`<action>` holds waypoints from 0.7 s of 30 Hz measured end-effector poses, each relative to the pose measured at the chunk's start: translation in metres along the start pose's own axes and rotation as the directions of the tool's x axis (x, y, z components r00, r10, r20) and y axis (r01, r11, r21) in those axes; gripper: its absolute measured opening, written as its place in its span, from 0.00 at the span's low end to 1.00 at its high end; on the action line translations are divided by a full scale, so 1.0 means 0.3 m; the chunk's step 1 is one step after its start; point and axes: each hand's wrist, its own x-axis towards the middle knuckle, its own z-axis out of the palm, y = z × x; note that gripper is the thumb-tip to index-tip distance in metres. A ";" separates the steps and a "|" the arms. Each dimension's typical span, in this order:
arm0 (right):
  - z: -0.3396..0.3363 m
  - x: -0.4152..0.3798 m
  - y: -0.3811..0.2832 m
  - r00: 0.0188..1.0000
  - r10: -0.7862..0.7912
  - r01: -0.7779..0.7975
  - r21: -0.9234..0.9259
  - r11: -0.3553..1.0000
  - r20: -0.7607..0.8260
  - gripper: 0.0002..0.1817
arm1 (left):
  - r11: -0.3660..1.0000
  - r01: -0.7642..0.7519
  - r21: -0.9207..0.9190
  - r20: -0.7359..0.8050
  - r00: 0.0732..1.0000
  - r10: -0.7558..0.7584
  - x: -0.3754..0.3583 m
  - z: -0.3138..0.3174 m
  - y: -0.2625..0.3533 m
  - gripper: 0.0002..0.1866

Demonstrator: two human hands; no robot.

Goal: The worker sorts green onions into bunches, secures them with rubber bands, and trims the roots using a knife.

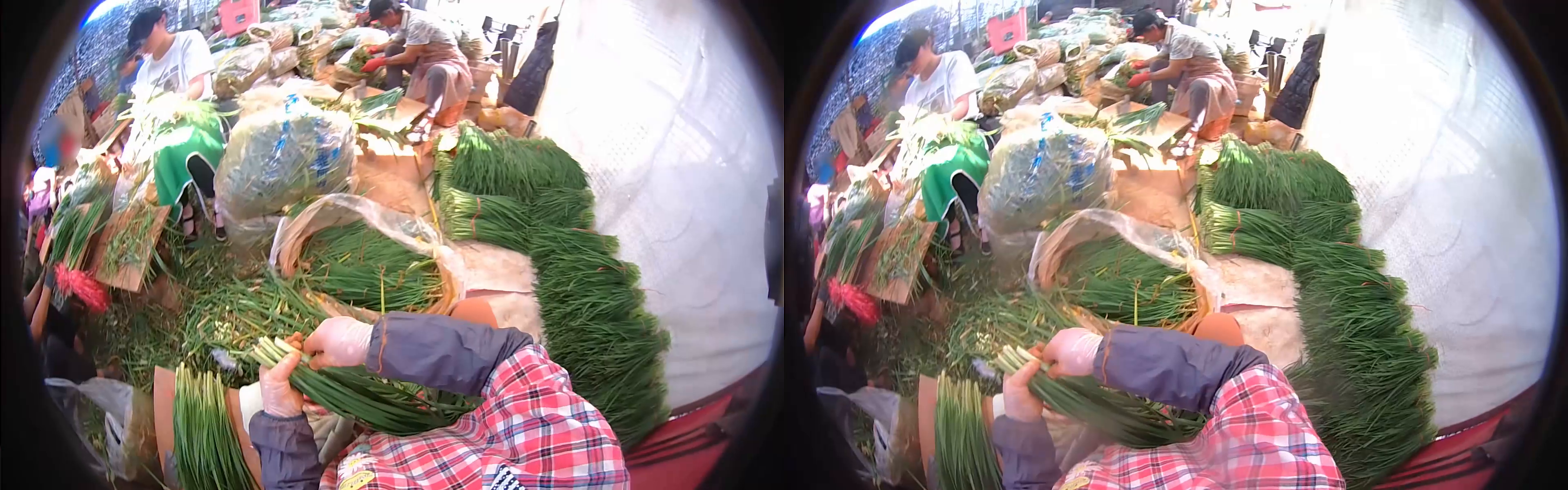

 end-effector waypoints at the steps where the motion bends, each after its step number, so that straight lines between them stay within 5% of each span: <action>1: 0.021 0.023 0.010 1.000 -0.017 0.017 -0.090 0.996 -0.005 0.12 | 1.000 0.021 -0.003 0.043 0.999 -0.021 -0.010 0.012 0.004 0.21; 7: -0.048 0.037 -0.097 0.988 0.012 0.061 -0.468 0.882 0.152 0.11 | 0.999 -0.006 0.038 0.060 0.998 0.004 -0.021 0.068 0.019 0.21; 12: -0.112 0.042 -0.092 0.993 0.076 -0.065 -0.112 0.992 0.095 0.18 | 0.999 0.011 -0.048 0.159 0.987 -0.003 -0.045 0.043 0.025 0.28; 16: -0.113 0.088 0.073 0.951 0.173 -0.079 0.338 0.938 -0.256 0.18 | 0.999 0.042 0.013 0.202 0.978 -0.044 -0.068 0.054 0.050 0.31; 19: -0.245 0.058 0.118 0.738 0.179 0.027 0.292 0.956 -0.651 0.10 | 0.998 -0.021 -0.062 0.125 0.992 0.028 -0.095 -0.005 0.054 0.21; 20: -0.269 0.067 0.179 0.575 -0.001 0.015 0.009 1.000 -0.818 0.11 | 0.995 -0.064 -0.080 0.073 0.995 0.070 -0.109 -0.037 0.064 0.18; 21: -0.279 0.072 0.223 0.485 0.023 -0.003 0.024 1.000 -0.874 0.12 | 0.989 -0.066 -0.129 0.048 0.996 0.073 -0.122 -0.054 0.084 0.15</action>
